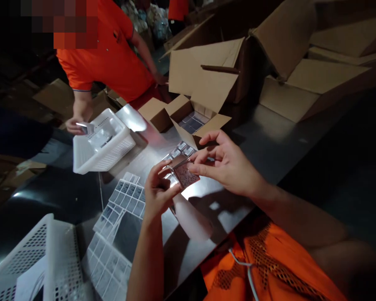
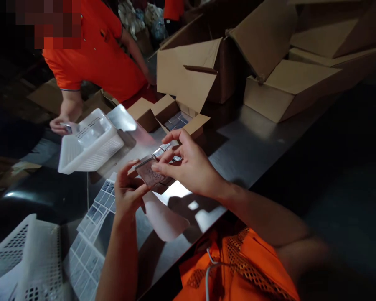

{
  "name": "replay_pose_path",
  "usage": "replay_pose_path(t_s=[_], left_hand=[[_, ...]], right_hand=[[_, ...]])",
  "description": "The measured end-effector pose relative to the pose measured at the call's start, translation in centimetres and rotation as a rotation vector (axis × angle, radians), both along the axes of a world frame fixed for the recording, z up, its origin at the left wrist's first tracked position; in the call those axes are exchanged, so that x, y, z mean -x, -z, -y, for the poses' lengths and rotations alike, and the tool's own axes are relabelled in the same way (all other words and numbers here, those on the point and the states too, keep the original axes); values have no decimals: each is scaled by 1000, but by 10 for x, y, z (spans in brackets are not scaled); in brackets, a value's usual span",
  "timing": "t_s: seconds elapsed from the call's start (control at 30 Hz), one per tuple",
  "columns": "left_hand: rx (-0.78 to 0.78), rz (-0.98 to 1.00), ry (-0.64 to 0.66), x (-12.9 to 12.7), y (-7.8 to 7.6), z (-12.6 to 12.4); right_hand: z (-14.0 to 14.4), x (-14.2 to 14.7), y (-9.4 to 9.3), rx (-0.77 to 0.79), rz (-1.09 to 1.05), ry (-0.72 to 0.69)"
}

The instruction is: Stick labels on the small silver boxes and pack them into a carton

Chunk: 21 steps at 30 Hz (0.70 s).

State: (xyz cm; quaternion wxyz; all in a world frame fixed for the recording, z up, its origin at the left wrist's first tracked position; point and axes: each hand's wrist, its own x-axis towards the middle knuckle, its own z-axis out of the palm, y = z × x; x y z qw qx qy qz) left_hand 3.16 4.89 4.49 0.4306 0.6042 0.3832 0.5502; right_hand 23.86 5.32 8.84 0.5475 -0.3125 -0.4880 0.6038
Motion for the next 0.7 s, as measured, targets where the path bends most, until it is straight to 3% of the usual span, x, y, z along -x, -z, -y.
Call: replay_pose_path(t_s=[0.37,0.5,0.7], left_hand=[[15,-122,-88,-3,-7,-2],[43,-95,-35,-1,-6,-2],[-34,-67,58,-2,2,0]], right_hand=[[-2,8,0,-11,75,129],[-5,7,6,-9,111,188],[-19,-5,3,94,145,-92]])
